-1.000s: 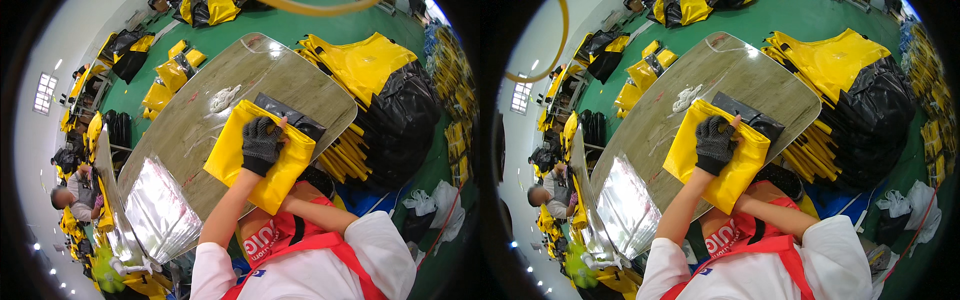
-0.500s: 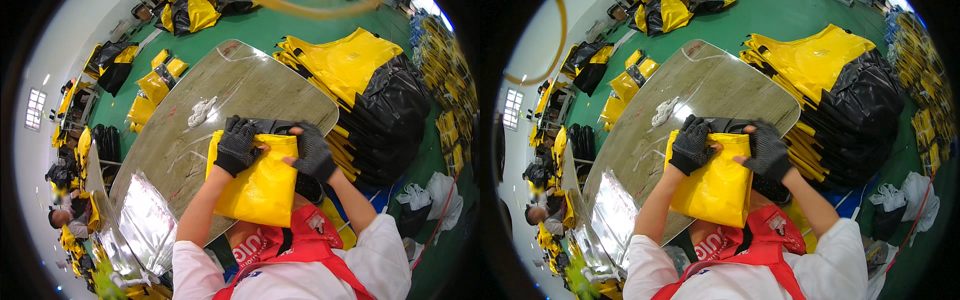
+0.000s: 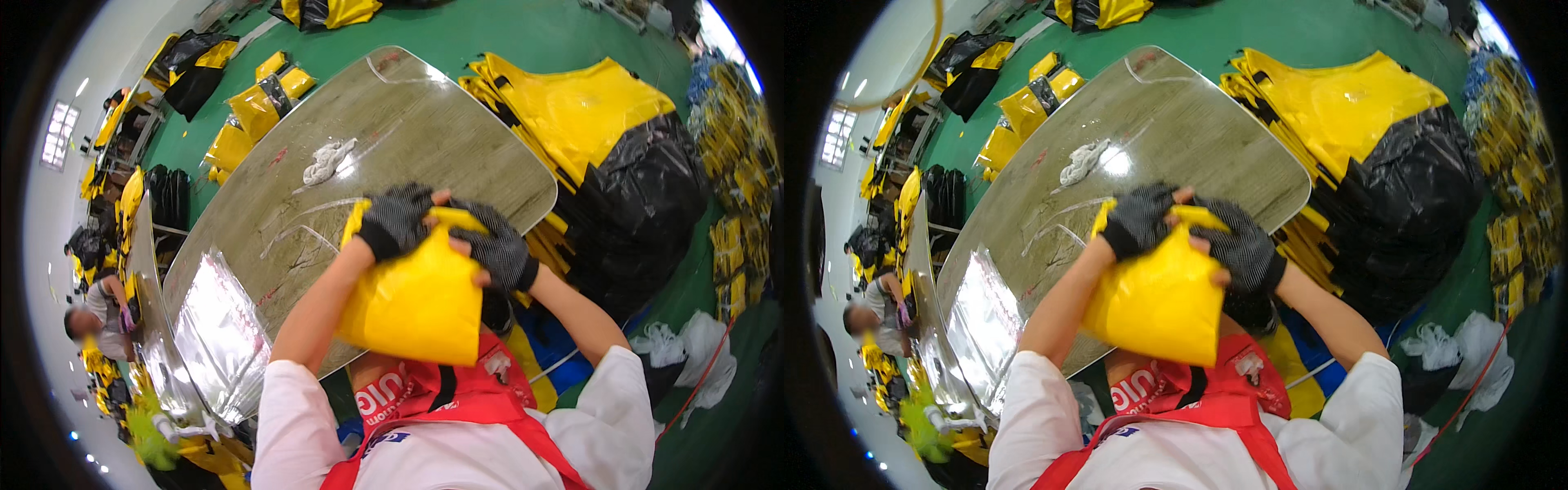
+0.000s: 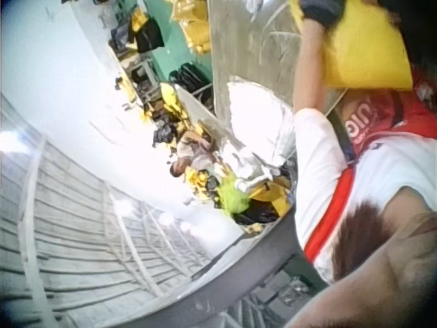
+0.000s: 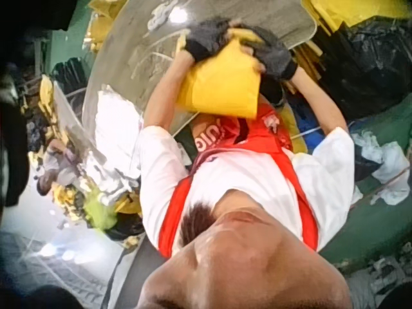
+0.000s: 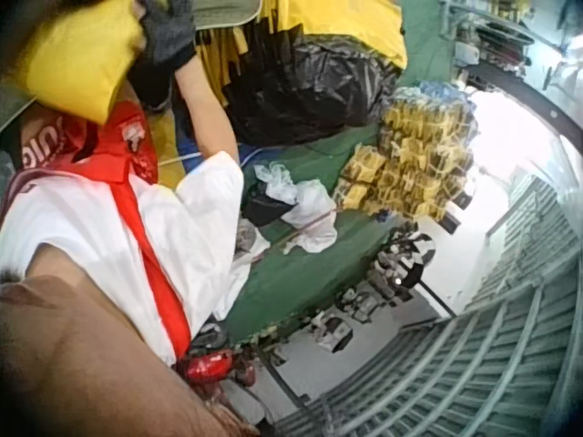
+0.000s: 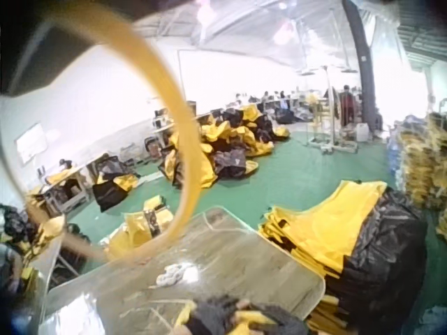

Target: The person repeatedly folds yellow and black delivery bags, places them into clear plastic bags, and sets the packaged units aside. The process is repeated multiple times with consistent folding and bagging actions.

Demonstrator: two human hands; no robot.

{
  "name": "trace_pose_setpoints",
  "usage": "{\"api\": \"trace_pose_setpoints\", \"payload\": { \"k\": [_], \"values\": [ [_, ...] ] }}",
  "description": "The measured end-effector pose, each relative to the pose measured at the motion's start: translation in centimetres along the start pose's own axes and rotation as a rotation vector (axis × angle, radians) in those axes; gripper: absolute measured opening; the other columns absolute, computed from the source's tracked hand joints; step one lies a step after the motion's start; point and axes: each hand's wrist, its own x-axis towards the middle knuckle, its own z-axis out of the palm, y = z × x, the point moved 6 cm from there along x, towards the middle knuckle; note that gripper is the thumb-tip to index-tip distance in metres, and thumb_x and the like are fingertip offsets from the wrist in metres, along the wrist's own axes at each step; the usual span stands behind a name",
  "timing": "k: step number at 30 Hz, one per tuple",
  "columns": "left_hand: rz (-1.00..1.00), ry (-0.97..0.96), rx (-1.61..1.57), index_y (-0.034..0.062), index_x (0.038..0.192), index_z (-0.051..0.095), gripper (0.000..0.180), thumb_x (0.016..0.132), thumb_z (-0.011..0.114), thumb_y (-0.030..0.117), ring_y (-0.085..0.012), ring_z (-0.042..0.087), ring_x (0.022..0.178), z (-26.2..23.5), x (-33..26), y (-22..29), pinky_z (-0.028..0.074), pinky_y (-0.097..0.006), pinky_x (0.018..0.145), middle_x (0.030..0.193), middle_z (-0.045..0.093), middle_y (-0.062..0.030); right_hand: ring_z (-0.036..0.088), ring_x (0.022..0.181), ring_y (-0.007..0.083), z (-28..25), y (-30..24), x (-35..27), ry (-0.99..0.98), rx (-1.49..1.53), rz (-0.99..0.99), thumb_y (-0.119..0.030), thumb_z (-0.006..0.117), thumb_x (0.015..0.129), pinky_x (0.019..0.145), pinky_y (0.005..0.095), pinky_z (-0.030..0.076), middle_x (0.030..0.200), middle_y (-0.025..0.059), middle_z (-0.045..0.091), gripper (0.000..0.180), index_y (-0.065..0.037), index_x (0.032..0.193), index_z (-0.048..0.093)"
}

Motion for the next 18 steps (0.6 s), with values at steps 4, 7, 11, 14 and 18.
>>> {"api": "trace_pose_setpoints", "payload": {
  "k": [4,7,11,14,18],
  "values": [
    [0.007,-0.049,-0.040,0.0110,0.131,0.043,0.052,0.082,0.052,0.024,-0.0364,0.053,0.102,1.9,-3.8,3.5,0.041,-0.042,0.090,0.113,0.056,-0.0176,0.041,0.121,0.0377,0.9,-1.4,-2.3,-0.124,0.219,0.093,-0.036,0.057,0.083,0.100,0.0508,0.031,0.128,0.0212,0.045,0.042,-0.012,0.117,0.053],
    [-0.252,-0.105,-0.324,0.0115,0.134,0.039,0.053,0.085,0.051,0.026,-0.0328,0.052,0.108,-0.2,-5.3,2.8,0.040,-0.041,0.092,0.118,0.054,-0.0168,0.046,0.119,0.0314,0.3,-2.6,-1.2,-0.098,0.091,0.072,-0.024,0.062,0.081,0.100,0.0489,0.031,0.120,0.0165,0.054,0.037,-0.011,0.115,0.054],
    [-0.428,0.162,-1.638,0.0049,0.134,0.037,0.062,0.088,0.054,0.043,-0.0243,0.049,0.113,0.0,-12.3,-1.6,0.038,-0.036,0.098,0.129,0.049,-0.0107,0.059,0.097,0.0301,-0.7,-1.7,-2.6,0.023,-0.133,0.233,-0.019,0.063,0.082,0.096,0.0417,0.037,0.103,0.0119,0.063,0.025,-0.008,0.104,0.061],
    [-0.453,0.540,-0.912,0.0008,0.127,0.042,0.062,0.084,0.060,0.041,-0.0228,0.049,0.113,0.1,-16.6,1.0,0.038,-0.035,0.097,0.124,0.052,-0.0110,0.059,0.096,0.0264,1.6,0.4,-5.0,0.329,0.705,0.838,-0.019,0.065,0.081,0.085,0.0339,0.044,0.104,0.0101,0.063,0.035,-0.004,0.111,0.058],
    [-0.903,0.662,-0.448,0.0015,0.117,0.050,0.048,0.083,0.061,0.034,-0.0356,0.058,0.098,3.9,-17.7,0.8,0.046,-0.041,0.083,0.107,0.060,-0.0210,0.057,0.099,0.0199,4.1,0.1,-4.7,0.082,0.817,1.023,-0.016,0.068,0.078,0.083,0.0310,0.046,0.111,0.0110,0.060,0.045,0.001,0.117,0.052]
  ]
}}
